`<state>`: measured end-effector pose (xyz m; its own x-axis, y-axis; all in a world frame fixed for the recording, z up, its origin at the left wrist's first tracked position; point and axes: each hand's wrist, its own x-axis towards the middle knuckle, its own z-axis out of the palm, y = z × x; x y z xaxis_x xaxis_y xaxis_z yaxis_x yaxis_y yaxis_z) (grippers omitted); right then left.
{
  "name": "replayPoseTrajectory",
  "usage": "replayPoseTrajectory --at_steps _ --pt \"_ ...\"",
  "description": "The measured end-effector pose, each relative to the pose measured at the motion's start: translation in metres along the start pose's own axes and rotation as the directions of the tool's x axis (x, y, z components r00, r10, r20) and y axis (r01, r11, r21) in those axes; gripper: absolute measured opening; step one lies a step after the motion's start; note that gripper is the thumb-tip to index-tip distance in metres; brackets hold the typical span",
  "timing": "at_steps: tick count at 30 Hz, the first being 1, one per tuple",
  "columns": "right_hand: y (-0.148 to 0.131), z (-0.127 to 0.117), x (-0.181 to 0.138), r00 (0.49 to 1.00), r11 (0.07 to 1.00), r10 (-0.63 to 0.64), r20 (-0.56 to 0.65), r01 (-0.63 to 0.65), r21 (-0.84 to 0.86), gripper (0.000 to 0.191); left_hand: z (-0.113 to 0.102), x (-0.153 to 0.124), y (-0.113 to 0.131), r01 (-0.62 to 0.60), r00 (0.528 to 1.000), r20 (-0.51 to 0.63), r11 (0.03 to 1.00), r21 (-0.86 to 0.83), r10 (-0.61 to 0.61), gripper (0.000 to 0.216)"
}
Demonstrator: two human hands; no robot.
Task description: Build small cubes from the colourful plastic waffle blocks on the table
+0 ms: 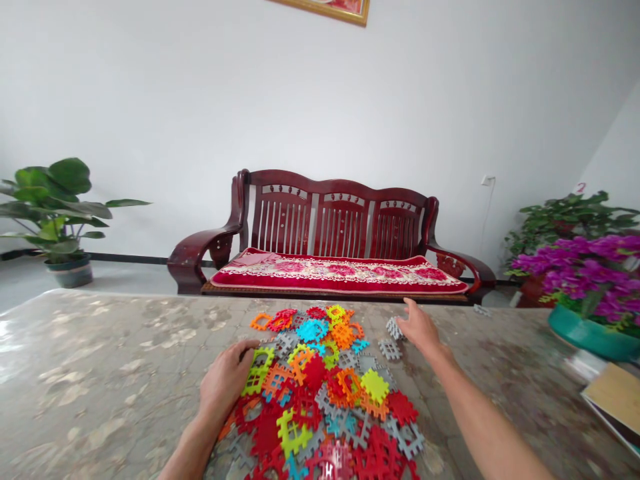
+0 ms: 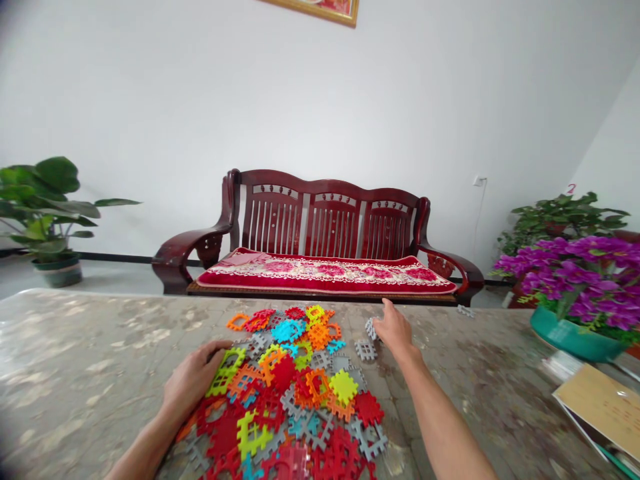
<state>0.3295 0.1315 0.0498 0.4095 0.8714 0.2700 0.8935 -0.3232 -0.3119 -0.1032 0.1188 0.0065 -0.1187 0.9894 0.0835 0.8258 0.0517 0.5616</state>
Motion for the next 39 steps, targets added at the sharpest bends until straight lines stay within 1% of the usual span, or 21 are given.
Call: replayPoseTrajectory --at_steps 2,3,6,9,12,14,17,21,28,36,39 --pt "-0.003 -0.001 -0.012 0.998 0.997 -0.043 -0.05 0.046 0.061 0.049 0.001 0.0 -0.001 -0.009 1.0 -0.009 1.0 -0.007 0.009 0.036" --pt "-0.004 -0.001 -0.021 0.996 0.993 -0.073 -0.057 0.078 0.088 0.044 0.002 0.001 -0.002 -0.01 1.0 -0.012 1.0 -0.009 0.01 0.036" --pt "-0.003 0.004 -0.05 0.987 0.98 -0.155 -0.034 0.158 0.121 0.032 0.003 0.001 -0.002 -0.002 1.0 -0.019 1.0 -0.002 0.002 0.037" --pt "0.007 0.014 -0.077 0.989 0.982 -0.147 -0.01 0.147 0.12 0.028 0.002 0.0 -0.001 0.018 1.0 -0.01 1.0 0.023 -0.018 0.037" --pt "0.02 0.025 -0.092 0.993 0.983 -0.117 0.009 0.115 0.145 0.029 0.001 0.0 0.001 0.018 1.0 0.002 0.999 0.028 -0.018 0.038" --pt "0.026 0.03 -0.095 0.987 0.977 -0.16 0.005 0.158 0.146 0.03 -0.001 0.0 0.003 0.015 1.0 -0.003 0.999 0.031 -0.015 0.038" --pt "0.027 0.033 -0.096 0.972 0.967 -0.234 -0.005 0.233 0.106 0.033 -0.004 -0.002 0.006 0.01 1.0 0.004 0.999 0.044 -0.01 0.039" --pt "0.023 0.034 -0.095 0.963 0.961 -0.27 0.008 0.269 0.057 0.036 -0.006 -0.003 0.008 0.009 1.0 0.009 0.999 0.049 -0.009 0.039" --pt "0.018 0.036 -0.096 0.952 0.952 -0.306 0.015 0.306 -0.028 0.037 -0.002 0.002 0.002 0.0 1.0 -0.02 0.999 0.039 0.0 0.038" --pt "0.015 0.037 -0.096 0.952 0.952 -0.306 -0.022 0.306 -0.01 0.036 0.0 0.005 0.001 0.019 1.0 -0.005 0.998 0.052 -0.019 0.04" --pt "0.014 0.036 -0.096 0.954 0.955 -0.297 -0.04 0.297 -0.016 0.033 0.0 0.004 0.002 0.022 1.0 -0.004 0.999 0.047 -0.022 0.04"
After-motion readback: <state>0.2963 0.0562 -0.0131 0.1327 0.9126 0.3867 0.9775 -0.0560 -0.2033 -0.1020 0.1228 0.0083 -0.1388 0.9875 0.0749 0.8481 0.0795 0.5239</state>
